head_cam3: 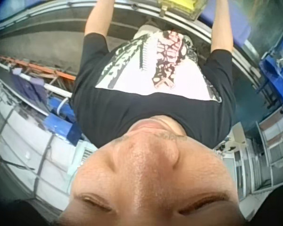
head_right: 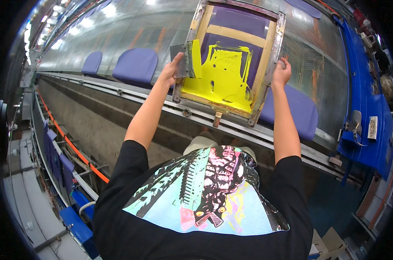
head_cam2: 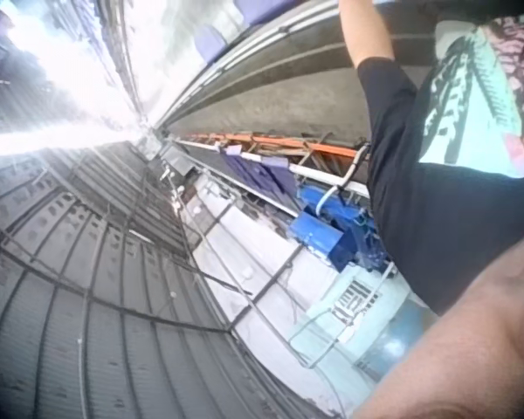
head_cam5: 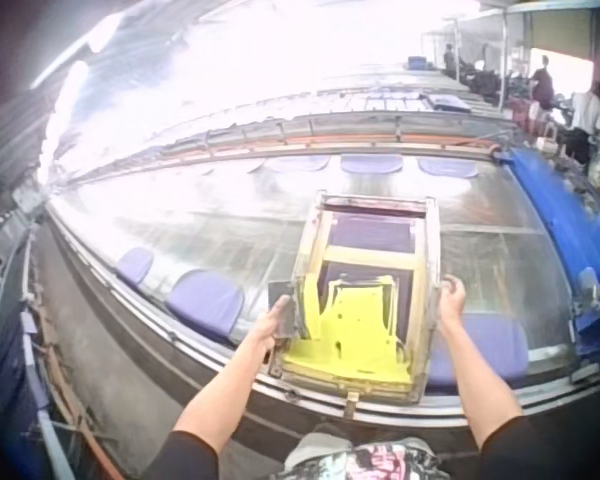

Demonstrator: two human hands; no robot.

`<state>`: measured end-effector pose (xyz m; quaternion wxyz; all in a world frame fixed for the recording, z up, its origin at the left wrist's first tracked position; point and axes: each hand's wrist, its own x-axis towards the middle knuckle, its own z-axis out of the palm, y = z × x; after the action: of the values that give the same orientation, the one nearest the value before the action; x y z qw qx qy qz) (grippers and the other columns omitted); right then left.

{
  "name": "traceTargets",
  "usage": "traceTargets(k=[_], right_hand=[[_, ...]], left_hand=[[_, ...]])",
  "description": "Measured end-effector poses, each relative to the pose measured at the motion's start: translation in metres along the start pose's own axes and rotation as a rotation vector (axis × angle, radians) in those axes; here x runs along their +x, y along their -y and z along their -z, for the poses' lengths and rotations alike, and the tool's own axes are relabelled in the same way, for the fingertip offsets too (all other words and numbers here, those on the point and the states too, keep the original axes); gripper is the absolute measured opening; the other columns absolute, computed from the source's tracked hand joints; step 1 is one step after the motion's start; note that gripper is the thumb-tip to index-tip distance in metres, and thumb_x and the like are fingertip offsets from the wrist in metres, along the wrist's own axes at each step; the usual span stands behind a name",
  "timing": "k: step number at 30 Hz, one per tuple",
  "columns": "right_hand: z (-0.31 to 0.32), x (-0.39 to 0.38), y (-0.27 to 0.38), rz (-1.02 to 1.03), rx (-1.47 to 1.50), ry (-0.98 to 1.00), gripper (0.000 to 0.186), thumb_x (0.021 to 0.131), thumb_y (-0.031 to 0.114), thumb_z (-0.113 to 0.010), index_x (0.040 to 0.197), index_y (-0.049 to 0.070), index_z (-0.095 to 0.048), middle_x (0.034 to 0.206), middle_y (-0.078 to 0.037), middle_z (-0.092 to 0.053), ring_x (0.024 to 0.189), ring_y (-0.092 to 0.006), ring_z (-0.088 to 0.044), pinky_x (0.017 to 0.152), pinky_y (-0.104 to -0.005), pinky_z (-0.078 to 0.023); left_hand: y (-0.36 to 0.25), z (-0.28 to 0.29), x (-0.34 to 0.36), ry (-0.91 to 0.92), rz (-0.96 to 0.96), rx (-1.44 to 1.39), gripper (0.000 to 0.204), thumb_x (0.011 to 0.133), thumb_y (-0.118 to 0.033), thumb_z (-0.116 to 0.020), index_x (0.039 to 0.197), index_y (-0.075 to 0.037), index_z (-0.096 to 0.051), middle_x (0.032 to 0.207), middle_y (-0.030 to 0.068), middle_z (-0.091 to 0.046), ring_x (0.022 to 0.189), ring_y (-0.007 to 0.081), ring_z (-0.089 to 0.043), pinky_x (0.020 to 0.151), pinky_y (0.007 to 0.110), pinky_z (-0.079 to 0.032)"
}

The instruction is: The person carries a screen printing frame with yellow ink to a conveyor line and uses a squeegee to pull ink across the mesh, printing a design onto fabric moving beneath. The person repeats the squeegee strokes multiple times to ensure even coverage.

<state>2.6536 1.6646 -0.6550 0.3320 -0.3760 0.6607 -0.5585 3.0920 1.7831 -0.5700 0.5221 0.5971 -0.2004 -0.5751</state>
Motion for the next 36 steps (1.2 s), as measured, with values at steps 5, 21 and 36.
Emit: traceTargets(k=[5,21,36], right_hand=[[0.233,0.052,-0.070,0.259,-0.070,0.344,0.020,0.092,0.019,-0.069,0.108,0.008,-0.075,0.103,-0.012,-0.073,0.090,-0.0243,-0.065,0.085,-0.0363,-0.050],[0.648,0.021,-0.133,0.409,-0.313,1.330,0.019,0.094,0.034,-0.065,0.107,0.022,-0.072,0.083,-0.012,-0.072,0.080,-0.0323,-0.069,0.075,-0.0449,-0.052],[0.605,0.029,-0.137,0.423,-0.469,1.379,0.021,0.097,0.035,-0.059,0.112,0.024,-0.068,0.089,-0.017,-0.074,0.089,-0.0409,-0.069,0.080,-0.0497,-0.053]], left_hand=[[0.229,-0.168,-0.251,-0.330,0.016,-0.122,0.076,0.080,-0.049,-0.085,0.127,0.004,-0.059,0.112,0.0110,-0.070,0.098,0.0213,-0.070,0.084,0.038,-0.058],[0.629,-0.747,-0.775,-1.291,0.017,-0.239,0.050,0.080,-0.028,-0.086,0.118,-0.003,-0.065,0.110,0.0077,-0.070,0.101,0.0187,-0.066,0.091,0.034,-0.050],[0.579,-0.701,-0.625,-0.154,0.342,0.740,0.038,0.071,-0.019,-0.084,0.101,0.001,-0.072,0.087,0.0135,-0.076,0.078,0.0210,-0.070,0.073,0.034,-0.052]])
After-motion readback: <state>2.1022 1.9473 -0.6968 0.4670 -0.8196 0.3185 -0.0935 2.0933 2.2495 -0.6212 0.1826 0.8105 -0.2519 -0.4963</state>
